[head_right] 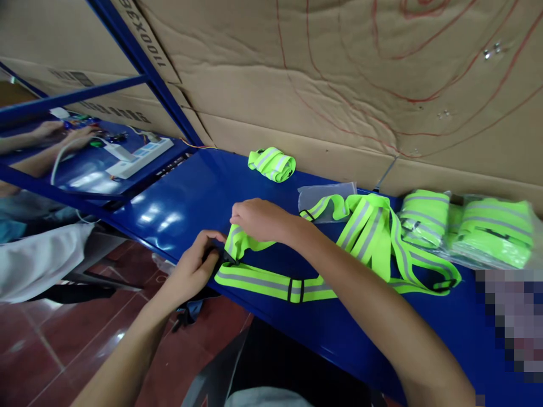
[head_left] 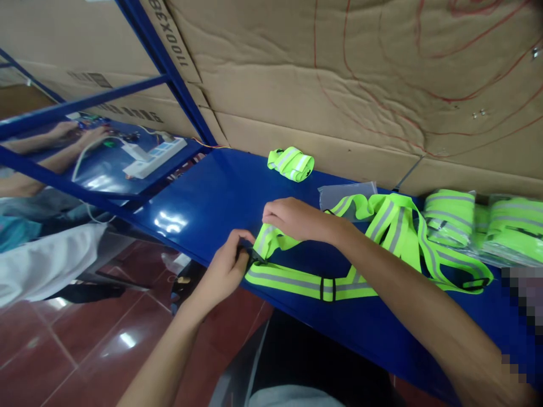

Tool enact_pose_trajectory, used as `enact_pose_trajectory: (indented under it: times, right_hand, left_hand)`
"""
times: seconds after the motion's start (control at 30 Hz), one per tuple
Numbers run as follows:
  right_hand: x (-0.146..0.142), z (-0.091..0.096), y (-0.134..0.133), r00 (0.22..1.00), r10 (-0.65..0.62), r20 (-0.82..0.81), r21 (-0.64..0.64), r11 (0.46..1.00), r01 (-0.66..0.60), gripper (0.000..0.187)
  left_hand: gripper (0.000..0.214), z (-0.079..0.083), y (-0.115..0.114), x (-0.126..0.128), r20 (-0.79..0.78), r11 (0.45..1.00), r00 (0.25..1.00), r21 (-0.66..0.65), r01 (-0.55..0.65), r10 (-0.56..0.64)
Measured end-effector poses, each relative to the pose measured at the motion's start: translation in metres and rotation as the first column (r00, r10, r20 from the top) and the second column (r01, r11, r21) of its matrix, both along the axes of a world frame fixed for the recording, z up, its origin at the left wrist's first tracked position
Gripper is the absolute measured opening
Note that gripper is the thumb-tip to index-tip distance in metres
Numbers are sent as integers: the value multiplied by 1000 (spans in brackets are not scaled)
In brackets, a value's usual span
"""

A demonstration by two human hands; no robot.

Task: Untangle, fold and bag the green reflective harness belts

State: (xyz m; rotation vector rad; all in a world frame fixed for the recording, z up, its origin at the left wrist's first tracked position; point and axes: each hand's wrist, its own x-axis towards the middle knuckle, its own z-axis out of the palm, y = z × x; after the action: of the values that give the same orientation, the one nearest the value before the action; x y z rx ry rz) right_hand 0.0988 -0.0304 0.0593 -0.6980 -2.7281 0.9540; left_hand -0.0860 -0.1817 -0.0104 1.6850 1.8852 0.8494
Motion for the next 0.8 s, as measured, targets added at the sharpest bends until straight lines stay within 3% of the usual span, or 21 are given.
enact_pose_trajectory:
  times: [0.13,0.23,0.3,0.4,0.5,0.63,0.8]
  right_hand:
    - [14,5,0,999,10,-38,-18,1000,-10,21]
    - [49,5,8,994,-16,-108,25,1000,19,29]
    - [87,-2,20,988,-99,-116,137,984,115,37]
    - [148,-21,42,976,-201,84,401,904,151,45]
    - [185,-44,54,951,-262,165,491,858,152,52]
    - [179,-64,56,935,-304,181,593,792,143,57]
    - [167,-61,64,914,-342,216,688,718,106,44]
  left_hand:
    - [27,0,-2,-9,-83,1000,997,17,-4,5]
    - [26,-1,-1,-18,-155,999,988,47,12,-4]
    - [27,-4,0,-23,-184,997,983,71,10,3]
    - [28,-14,3,-28,-202,993,977,114,-40,63]
    - [29,-24,8,-29,-211,981,965,152,-121,152]
    - [34,-28,16,-29,-240,969,947,172,-177,215]
    - [33,-28,19,-31,-274,973,943,176,-147,192]
